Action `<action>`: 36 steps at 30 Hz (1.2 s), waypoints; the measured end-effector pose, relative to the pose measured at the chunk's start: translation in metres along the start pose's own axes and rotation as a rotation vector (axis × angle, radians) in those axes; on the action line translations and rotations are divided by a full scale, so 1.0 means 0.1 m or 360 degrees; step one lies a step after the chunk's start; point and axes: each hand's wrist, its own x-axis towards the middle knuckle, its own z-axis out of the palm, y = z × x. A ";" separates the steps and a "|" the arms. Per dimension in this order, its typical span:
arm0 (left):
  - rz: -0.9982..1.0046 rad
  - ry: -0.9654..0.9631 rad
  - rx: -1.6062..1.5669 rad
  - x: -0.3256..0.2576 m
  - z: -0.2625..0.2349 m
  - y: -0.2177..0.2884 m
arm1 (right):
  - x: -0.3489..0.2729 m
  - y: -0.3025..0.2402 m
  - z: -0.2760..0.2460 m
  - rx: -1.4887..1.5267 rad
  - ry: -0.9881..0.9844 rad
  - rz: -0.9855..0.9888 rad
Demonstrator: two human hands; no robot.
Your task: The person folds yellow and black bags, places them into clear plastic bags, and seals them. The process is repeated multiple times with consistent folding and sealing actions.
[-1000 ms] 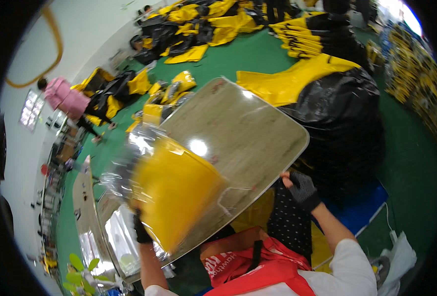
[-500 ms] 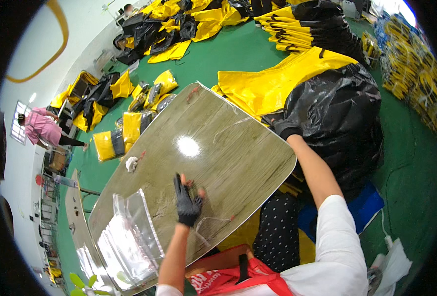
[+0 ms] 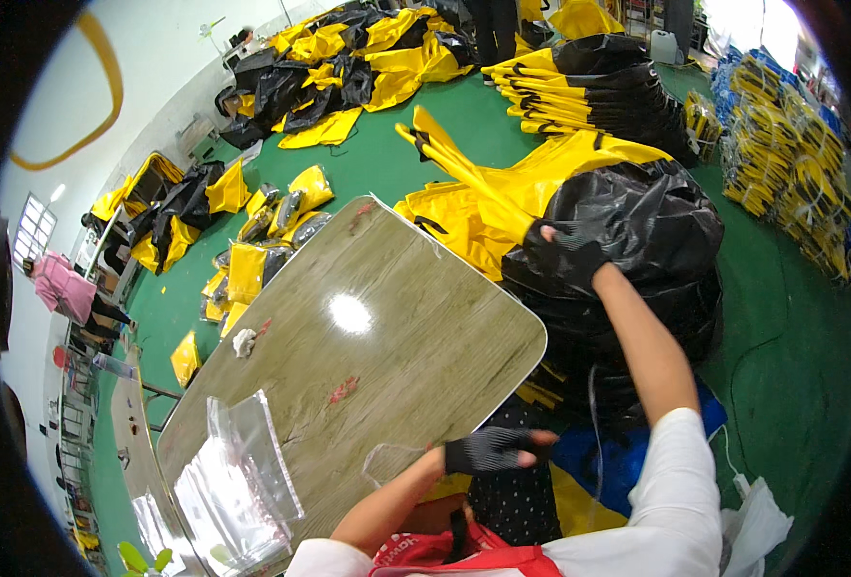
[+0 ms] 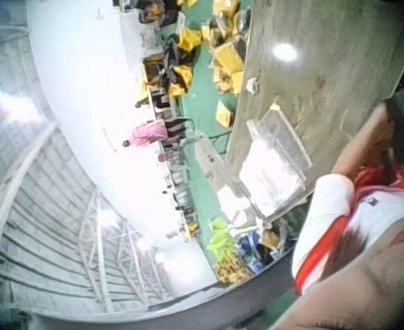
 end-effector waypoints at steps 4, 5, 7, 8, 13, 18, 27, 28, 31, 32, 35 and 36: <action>-0.0122 0.0853 -0.0003 -1.59 0.12 -0.15 | -0.75 0.25 -1.05 -0.0100 -0.0495 -0.0261; 0.0047 0.1148 -0.0355 -1.86 0.38 0.01 | -1.08 -0.21 -1.21 -0.0505 -0.0764 -0.0431; -0.0102 0.1258 -0.0638 -2.27 0.60 -0.03 | -1.33 -0.40 -1.18 -0.0294 -0.1024 -0.0140; -0.0205 0.1300 -0.0549 -2.35 0.68 0.01 | -1.40 -0.43 -0.97 -0.0392 -0.0828 -0.0293; -0.0053 0.1524 -0.0767 -2.30 0.76 -0.23 | -1.51 -0.63 0.47 -0.0675 -0.0463 -0.0933; -0.0112 0.1655 -0.0705 -2.59 1.02 -0.16 | -1.13 -0.93 0.59 -0.1061 -0.0463 -0.0552; 0.0078 0.1680 -0.1052 -3.22 1.14 -0.50 | -0.81 -1.38 0.53 0.0124 0.0018 -0.0512; 0.0164 0.1506 -0.1107 -3.18 0.91 -0.52 | -0.64 -1.06 0.42 -0.0171 0.0000 -0.0854; 0.0156 0.1511 -0.1139 -3.26 0.41 -0.18 | -2.37 -1.32 1.14 -0.0027 -0.0956 -0.1036; 0.0204 0.1472 -0.1171 -3.30 0.19 -0.06 | -3.02 -1.40 1.13 -0.0858 -0.0825 -0.1756; 0.0287 0.1193 -0.1289 -3.30 -0.47 0.12 | -4.07 -1.40 1.30 -0.1045 -0.2170 -0.1683; 0.0211 0.1189 -0.1248 -3.19 -0.51 0.30 | -4.39 -1.04 1.58 -0.0824 -0.2356 -0.1603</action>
